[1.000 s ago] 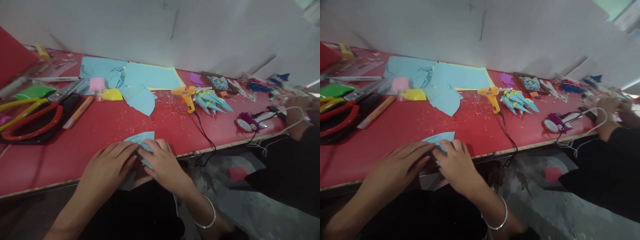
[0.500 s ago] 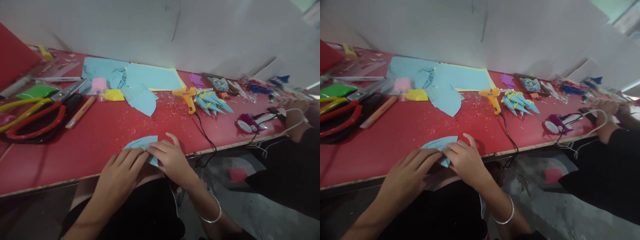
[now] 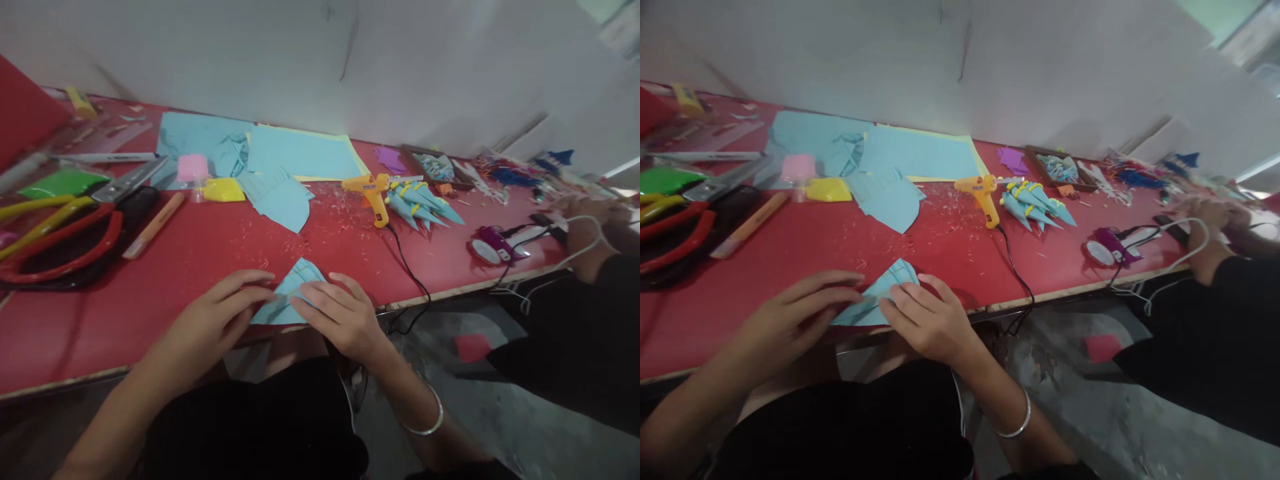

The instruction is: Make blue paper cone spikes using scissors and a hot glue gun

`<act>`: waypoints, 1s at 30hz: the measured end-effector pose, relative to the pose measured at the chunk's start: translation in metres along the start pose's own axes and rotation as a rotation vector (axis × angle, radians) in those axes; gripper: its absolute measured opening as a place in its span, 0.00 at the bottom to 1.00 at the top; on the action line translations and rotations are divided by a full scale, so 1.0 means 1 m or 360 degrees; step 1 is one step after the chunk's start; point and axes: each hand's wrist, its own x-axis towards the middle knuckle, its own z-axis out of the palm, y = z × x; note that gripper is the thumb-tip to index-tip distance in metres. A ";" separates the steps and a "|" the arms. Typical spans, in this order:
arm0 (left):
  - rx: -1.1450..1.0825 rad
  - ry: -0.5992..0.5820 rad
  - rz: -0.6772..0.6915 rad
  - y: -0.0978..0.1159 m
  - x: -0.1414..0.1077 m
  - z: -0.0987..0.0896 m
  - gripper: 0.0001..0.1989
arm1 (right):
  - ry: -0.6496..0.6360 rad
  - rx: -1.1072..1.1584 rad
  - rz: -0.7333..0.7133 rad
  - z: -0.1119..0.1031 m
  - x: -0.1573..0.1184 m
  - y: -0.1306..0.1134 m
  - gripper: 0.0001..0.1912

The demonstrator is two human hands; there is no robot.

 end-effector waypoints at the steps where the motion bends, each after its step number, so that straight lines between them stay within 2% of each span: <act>1: 0.0045 -0.0054 -0.0005 -0.002 -0.002 0.001 0.15 | -0.0049 -0.0022 0.0009 0.001 0.000 0.000 0.14; 5: 0.0223 -0.0206 0.0061 0.003 -0.006 0.005 0.19 | -0.0226 0.0150 0.0118 0.003 0.000 0.002 0.13; 10: 0.0380 -0.0096 0.0031 0.012 0.000 0.012 0.12 | -0.0328 0.0506 0.0257 0.003 0.003 0.008 0.10; 16: 0.0332 -0.0041 -0.0058 0.009 0.001 0.016 0.16 | -0.0355 0.0874 0.0515 0.010 0.015 0.013 0.11; 22: 0.0238 -0.0004 -0.0152 0.006 0.001 0.015 0.17 | -0.0431 0.0837 0.0776 0.015 0.019 0.013 0.13; 30: 0.0447 0.0043 -0.0375 0.011 0.002 0.013 0.19 | -0.0556 0.0646 0.0940 0.018 0.022 0.013 0.16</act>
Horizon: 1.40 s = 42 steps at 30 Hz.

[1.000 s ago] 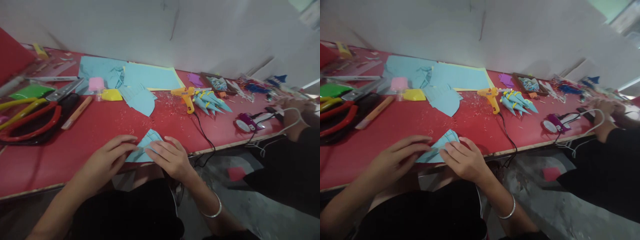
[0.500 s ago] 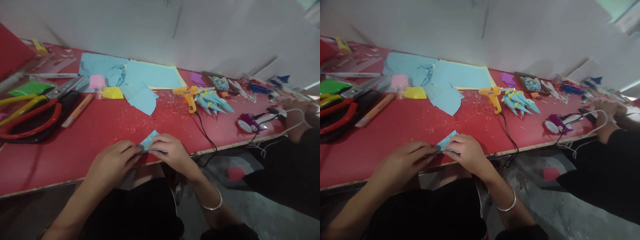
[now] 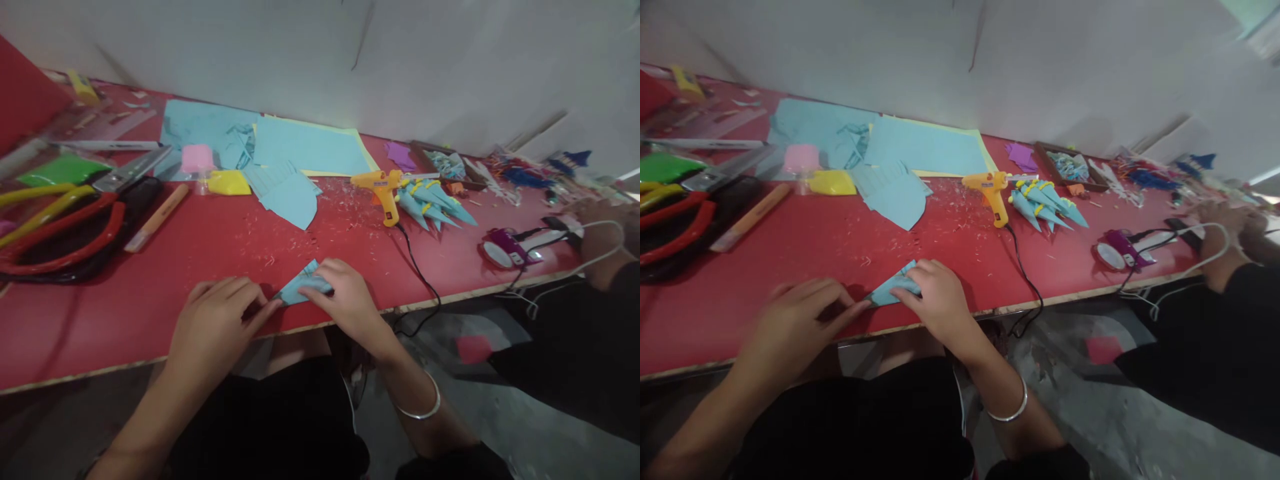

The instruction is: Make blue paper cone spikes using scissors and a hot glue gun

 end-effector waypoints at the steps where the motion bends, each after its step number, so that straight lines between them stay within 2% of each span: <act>1: 0.0007 -0.0014 -0.0013 0.000 0.000 0.000 0.19 | -0.0009 -0.0036 0.0004 0.000 0.001 -0.001 0.16; 7: 0.0055 -0.0040 -0.0076 0.002 0.000 -0.001 0.18 | -0.0031 -0.0338 0.0038 0.001 0.004 -0.006 0.18; 10: 0.0030 -0.0113 -0.0133 0.003 0.002 -0.002 0.17 | -0.0012 -0.0461 0.0043 0.003 0.004 -0.008 0.17; 16: 0.0034 -0.0182 -0.0157 -0.005 0.002 -0.002 0.15 | 0.0008 -0.0550 0.0043 0.005 0.004 -0.010 0.16; 22: -0.0089 -0.0194 -0.0005 -0.020 0.002 0.000 0.09 | -0.0069 -0.0585 0.0182 0.004 0.005 -0.015 0.12; 26: -0.0224 -0.0187 0.0201 -0.028 0.002 0.001 0.13 | -0.0101 -0.0621 0.0277 0.005 0.007 -0.021 0.10; 30: -0.0528 -0.0181 0.0353 -0.032 0.001 -0.001 0.12 | -0.0148 -0.0609 0.0292 0.004 0.007 -0.023 0.11; 35: -0.0573 -0.0133 0.0162 -0.025 0.000 0.000 0.10 | -0.0134 -0.0592 0.0292 0.005 0.005 -0.021 0.11; 40: -0.0309 -0.0094 -0.0129 -0.009 -0.001 0.003 0.14 | -0.0107 -0.0582 0.0296 0.007 0.006 -0.021 0.11; 42: -0.0226 -0.0132 -0.0211 -0.005 -0.001 0.003 0.14 | -0.0104 -0.0576 0.0304 0.007 0.006 -0.021 0.11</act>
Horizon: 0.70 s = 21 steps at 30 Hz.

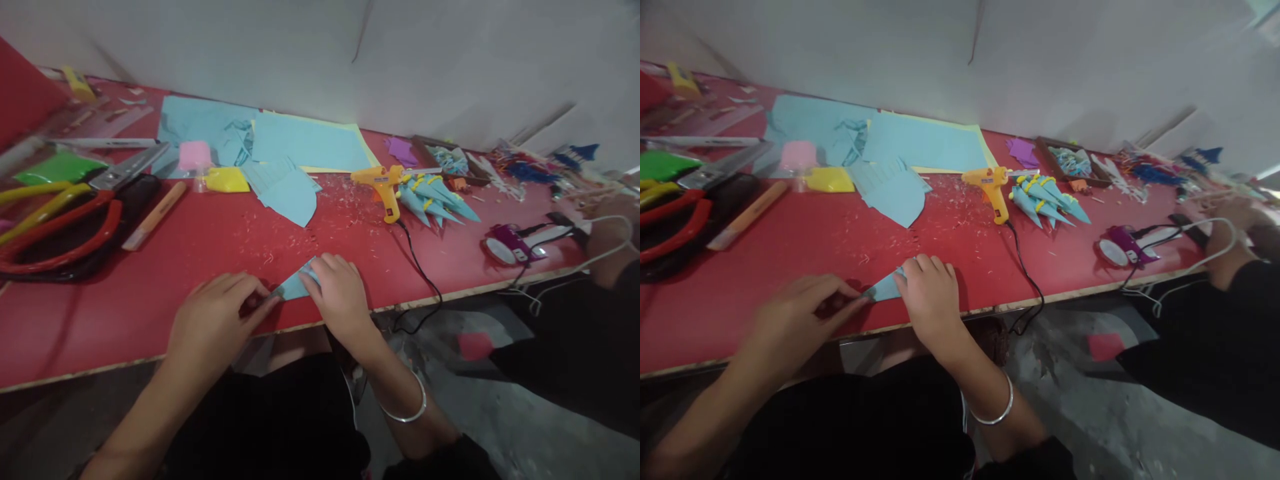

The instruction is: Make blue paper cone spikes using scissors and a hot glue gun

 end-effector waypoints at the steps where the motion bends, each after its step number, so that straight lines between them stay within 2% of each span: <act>1: 0.0021 -0.0029 -0.0039 0.001 0.000 -0.001 0.14 | 0.0003 0.0005 0.0002 0.000 0.000 0.001 0.11; 5: 0.0066 -0.0184 -0.0133 0.003 0.002 -0.005 0.13 | 0.0049 0.0097 -0.0039 0.000 -0.001 0.004 0.12; 10: 0.0053 -0.0215 -0.0090 0.005 0.003 -0.006 0.12 | 0.0192 0.0219 -0.0010 0.002 -0.005 -0.001 0.26; 15: 0.0039 -0.0162 0.0083 0.005 0.004 -0.004 0.14 | 0.0227 0.0290 0.0058 0.002 -0.009 -0.003 0.21; 18: 0.0089 -0.0162 0.0115 0.005 0.004 -0.004 0.16 | 0.0231 0.0382 0.0094 0.000 -0.011 0.007 0.18; 21: 0.0124 -0.0177 0.0165 0.003 0.004 -0.006 0.17 | 0.0257 0.0423 0.0183 -0.003 -0.015 0.020 0.19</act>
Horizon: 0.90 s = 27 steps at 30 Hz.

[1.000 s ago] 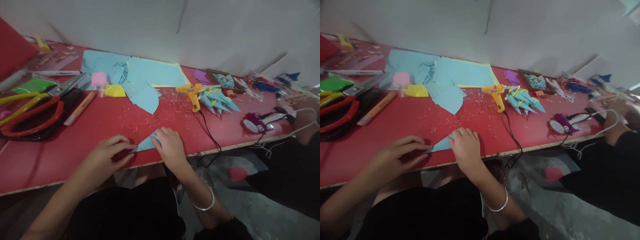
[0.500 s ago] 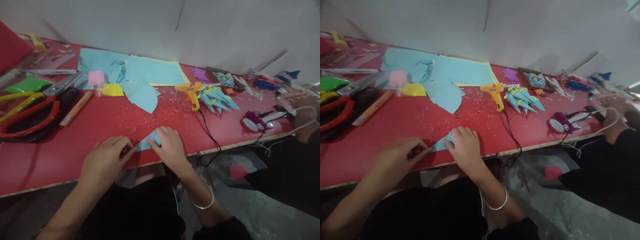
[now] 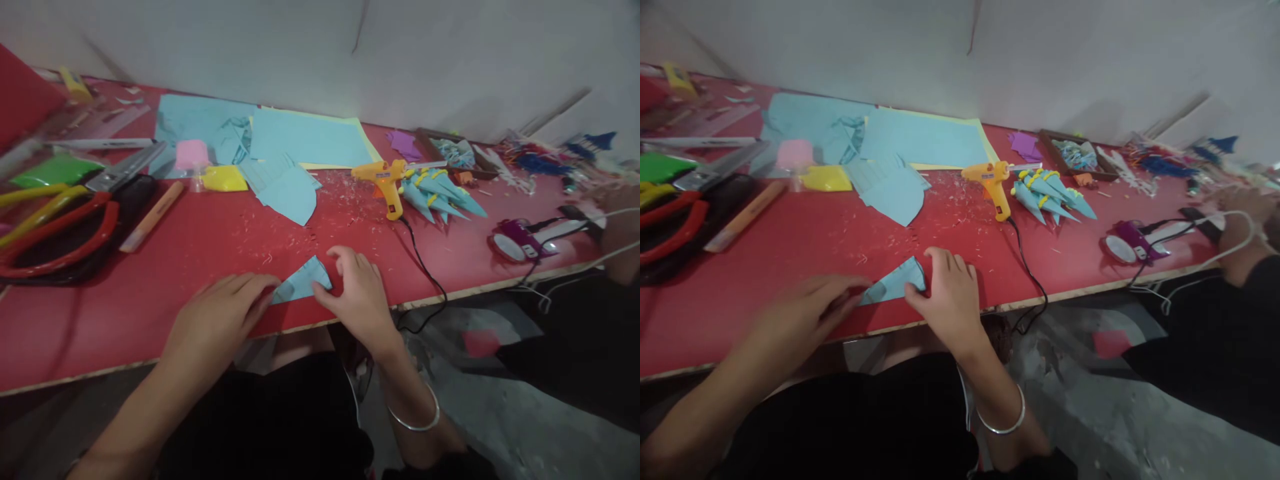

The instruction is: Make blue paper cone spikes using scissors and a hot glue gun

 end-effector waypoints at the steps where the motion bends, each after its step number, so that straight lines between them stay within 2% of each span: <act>1: 0.0004 -0.0017 0.0017 -0.001 0.000 -0.001 0.18 | 0.0008 -0.0006 0.0023 -0.002 -0.001 0.004 0.19; 5: -0.0049 -0.0116 0.0039 -0.009 0.001 -0.001 0.18 | 0.0009 -0.0071 0.0067 -0.006 -0.005 0.012 0.15; 11: -0.0074 -0.0005 0.0237 -0.019 0.001 0.006 0.19 | 0.0037 -0.0106 -0.0028 -0.004 -0.007 0.016 0.12; 16: -0.0041 -0.0032 0.0410 -0.023 0.002 0.003 0.23 | 0.0106 0.0307 -0.0192 -0.008 -0.012 0.018 0.17; 19: -0.0075 -0.0083 0.0526 -0.029 0.004 0.001 0.23 | 0.0021 0.0493 -0.0279 -0.009 -0.014 0.012 0.21; 27: -0.0160 -0.0070 0.0545 -0.032 0.001 -0.001 0.24 | -0.0327 0.0421 -0.0180 -0.004 -0.003 -0.002 0.32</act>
